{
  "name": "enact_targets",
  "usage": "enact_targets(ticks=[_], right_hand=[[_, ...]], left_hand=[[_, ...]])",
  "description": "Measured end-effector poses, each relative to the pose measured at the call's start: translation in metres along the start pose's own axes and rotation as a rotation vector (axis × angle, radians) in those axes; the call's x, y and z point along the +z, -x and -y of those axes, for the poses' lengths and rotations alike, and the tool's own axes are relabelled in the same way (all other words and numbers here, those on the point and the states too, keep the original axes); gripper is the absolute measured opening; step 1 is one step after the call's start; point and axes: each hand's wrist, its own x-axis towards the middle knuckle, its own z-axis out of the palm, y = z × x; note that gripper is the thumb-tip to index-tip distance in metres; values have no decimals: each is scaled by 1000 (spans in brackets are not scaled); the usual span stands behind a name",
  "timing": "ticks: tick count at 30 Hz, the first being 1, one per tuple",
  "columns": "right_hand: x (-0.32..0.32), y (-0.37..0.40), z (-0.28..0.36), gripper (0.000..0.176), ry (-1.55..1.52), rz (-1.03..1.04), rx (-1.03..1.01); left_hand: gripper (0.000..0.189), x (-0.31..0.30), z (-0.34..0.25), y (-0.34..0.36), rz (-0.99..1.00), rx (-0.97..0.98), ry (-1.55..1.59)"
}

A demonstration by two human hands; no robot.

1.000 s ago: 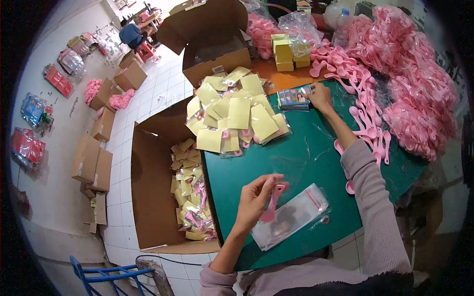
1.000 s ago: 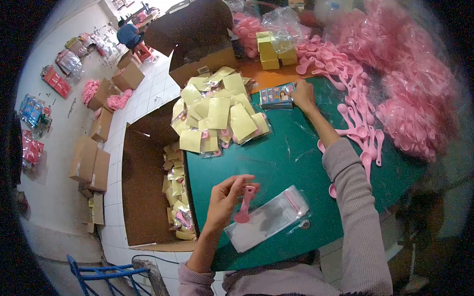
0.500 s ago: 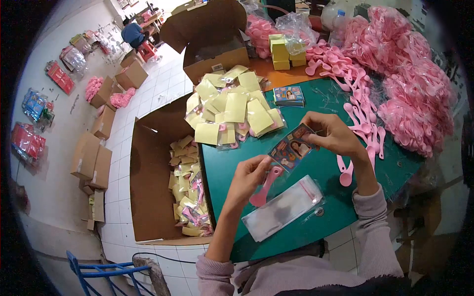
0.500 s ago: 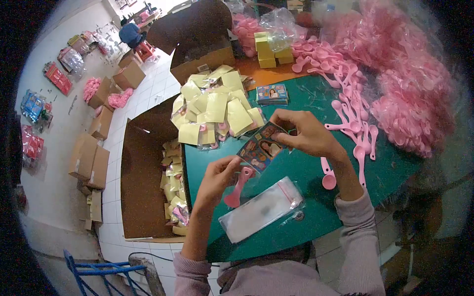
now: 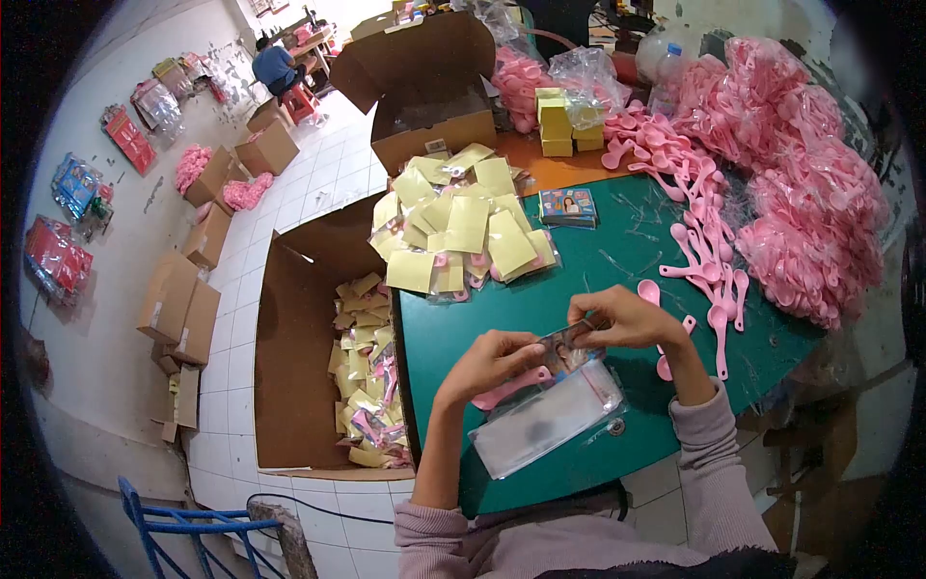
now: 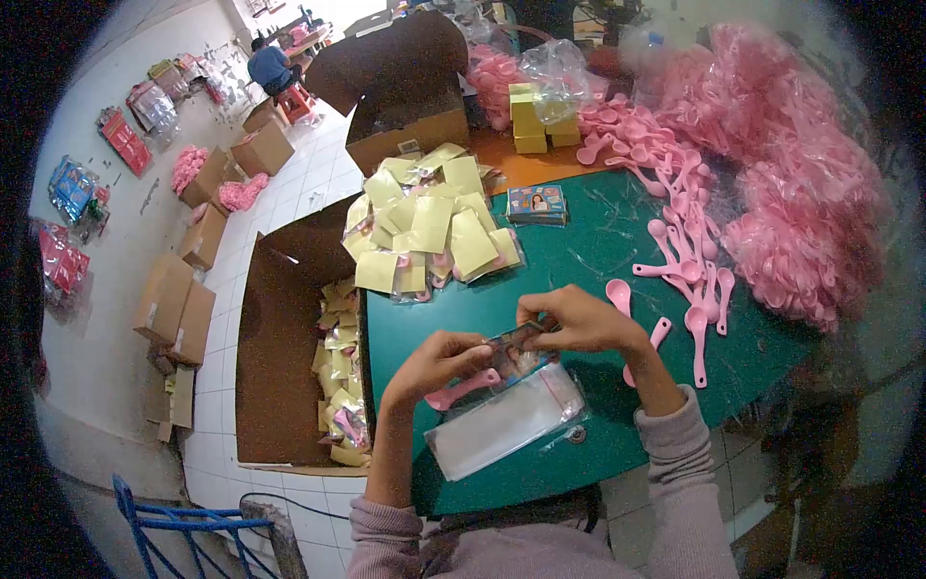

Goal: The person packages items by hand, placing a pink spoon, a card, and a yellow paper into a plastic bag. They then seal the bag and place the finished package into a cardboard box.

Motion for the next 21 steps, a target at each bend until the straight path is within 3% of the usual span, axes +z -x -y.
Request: enact_targets(ticks=[3,4,7,9,11,19,21], right_hand=[[10,-5,2,19,44,138,150],[14,-8,-1,26,238,95,-48],[11,-9,-9,28,313,78,-17],[8,-8,-4,22,195,64,-28],[5,-7,-8,16,-124,6,27],[21,-14,-15,15,-48,66,79],[23,-16,-14,18,-51,45,77]], left_hand=[[30,10,-2,-3,15,39,11],[31,11,-12,0,-21,26,-52],[31,12,-15,5,-121,-59,-75],[36,8,-12,6,-130,0,-49],[34,6,-13,6,-134,30,-140],[37,15,-14,5,-132,-34,-132],[44,19,-12,5,-192,82,-260]])
